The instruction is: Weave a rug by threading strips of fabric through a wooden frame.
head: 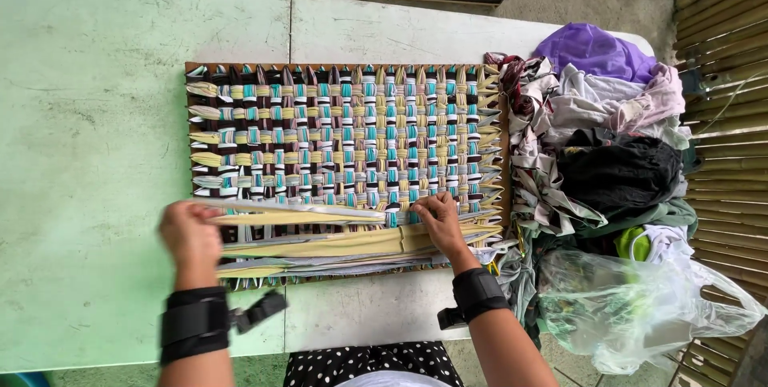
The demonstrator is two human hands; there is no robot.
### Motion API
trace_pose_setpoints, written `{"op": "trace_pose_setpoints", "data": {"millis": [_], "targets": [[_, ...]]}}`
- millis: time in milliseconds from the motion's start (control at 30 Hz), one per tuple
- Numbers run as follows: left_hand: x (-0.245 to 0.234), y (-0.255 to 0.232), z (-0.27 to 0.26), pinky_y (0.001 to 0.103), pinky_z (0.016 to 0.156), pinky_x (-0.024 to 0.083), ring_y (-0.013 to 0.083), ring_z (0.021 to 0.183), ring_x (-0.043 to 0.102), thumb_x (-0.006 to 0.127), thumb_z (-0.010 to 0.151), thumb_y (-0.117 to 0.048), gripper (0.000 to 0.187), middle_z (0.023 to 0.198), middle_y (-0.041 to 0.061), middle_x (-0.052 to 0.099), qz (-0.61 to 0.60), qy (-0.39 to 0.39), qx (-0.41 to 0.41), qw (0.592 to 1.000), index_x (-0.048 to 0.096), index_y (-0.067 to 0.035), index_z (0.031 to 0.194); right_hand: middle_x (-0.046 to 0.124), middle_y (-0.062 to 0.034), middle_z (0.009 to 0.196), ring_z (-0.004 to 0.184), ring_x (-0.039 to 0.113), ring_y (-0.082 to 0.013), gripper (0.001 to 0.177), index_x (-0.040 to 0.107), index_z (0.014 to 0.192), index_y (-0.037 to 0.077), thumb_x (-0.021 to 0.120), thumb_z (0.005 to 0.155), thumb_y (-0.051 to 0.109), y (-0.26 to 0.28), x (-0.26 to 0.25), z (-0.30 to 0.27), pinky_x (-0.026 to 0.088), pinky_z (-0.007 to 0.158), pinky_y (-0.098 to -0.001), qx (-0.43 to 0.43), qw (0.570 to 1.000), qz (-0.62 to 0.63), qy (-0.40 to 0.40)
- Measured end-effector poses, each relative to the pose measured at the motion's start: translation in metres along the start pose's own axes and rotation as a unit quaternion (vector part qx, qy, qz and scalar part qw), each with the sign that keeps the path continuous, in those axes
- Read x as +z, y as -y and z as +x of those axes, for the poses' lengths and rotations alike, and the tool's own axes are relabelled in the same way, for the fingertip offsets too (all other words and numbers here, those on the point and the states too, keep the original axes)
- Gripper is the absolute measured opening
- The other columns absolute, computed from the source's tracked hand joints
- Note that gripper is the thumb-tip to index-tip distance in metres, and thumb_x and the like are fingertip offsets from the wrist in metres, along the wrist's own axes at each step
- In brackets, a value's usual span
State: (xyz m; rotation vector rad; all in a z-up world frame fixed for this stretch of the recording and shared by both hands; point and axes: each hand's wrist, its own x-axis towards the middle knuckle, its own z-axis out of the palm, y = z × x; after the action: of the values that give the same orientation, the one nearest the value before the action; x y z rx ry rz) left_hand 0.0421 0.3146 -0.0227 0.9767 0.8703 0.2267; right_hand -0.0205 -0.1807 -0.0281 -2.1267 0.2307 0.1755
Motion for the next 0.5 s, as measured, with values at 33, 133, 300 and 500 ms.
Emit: {"op": "trace_pose_setpoints", "data": {"millis": [33,133,300,500], "targets": [[-0.003,-0.009,0.000,0.042,0.064,0.057,0.0173,0.059,0.052,0.049,0.094,-0.005,0.015,0.071,0.005,0.050,0.001,0.002,0.000,1.000,0.047,-0.007,0.079,0.045,-0.0032,0.095,0.098,0.043,-0.0209,0.013,0.079,0.096,0.009,0.074,0.095,0.021,0.003,0.000,0.001,0.042,0.091,-0.0344,0.000,1.000,0.001,-0.002],[-0.015,-0.024,-0.003,0.039,0.064,0.056,0.0161,0.061,0.052,0.046,0.095,-0.002,0.015,0.073,0.005,0.052,0.015,-0.023,-0.011,1.000,0.046,-0.005,0.080,0.040,-0.0024,0.098,0.098,0.042,-0.0205,0.013,0.079,0.094,0.014,0.078,0.087,0.024,0.024,0.000,-0.002,0.044,0.090,-0.0338,0.016,1.000,-0.002,0.008],[0.010,-0.017,-0.018,0.039,0.058,0.048,0.0156,0.064,0.052,0.049,0.095,-0.004,0.006,0.079,0.005,0.057,0.317,0.056,0.020,0.947,0.055,-0.006,0.094,0.041,-0.0054,0.100,0.101,0.043,-0.0279,0.032,0.072,0.088,0.018,0.093,0.069,0.032,0.072,0.006,-0.003,0.032,0.091,-0.0432,0.051,0.981,-0.189,0.007],[0.083,0.009,-0.078,0.042,0.085,0.055,0.0274,0.099,0.064,0.076,0.074,-0.008,0.035,0.110,0.011,0.064,0.557,0.241,0.343,0.717,0.067,-0.011,0.107,0.050,-0.0088,0.105,0.107,0.046,-0.0340,0.036,0.063,0.089,0.017,0.090,0.068,0.027,0.063,0.034,-0.008,0.033,0.092,-0.0484,0.032,0.957,-0.274,-0.087]]}}
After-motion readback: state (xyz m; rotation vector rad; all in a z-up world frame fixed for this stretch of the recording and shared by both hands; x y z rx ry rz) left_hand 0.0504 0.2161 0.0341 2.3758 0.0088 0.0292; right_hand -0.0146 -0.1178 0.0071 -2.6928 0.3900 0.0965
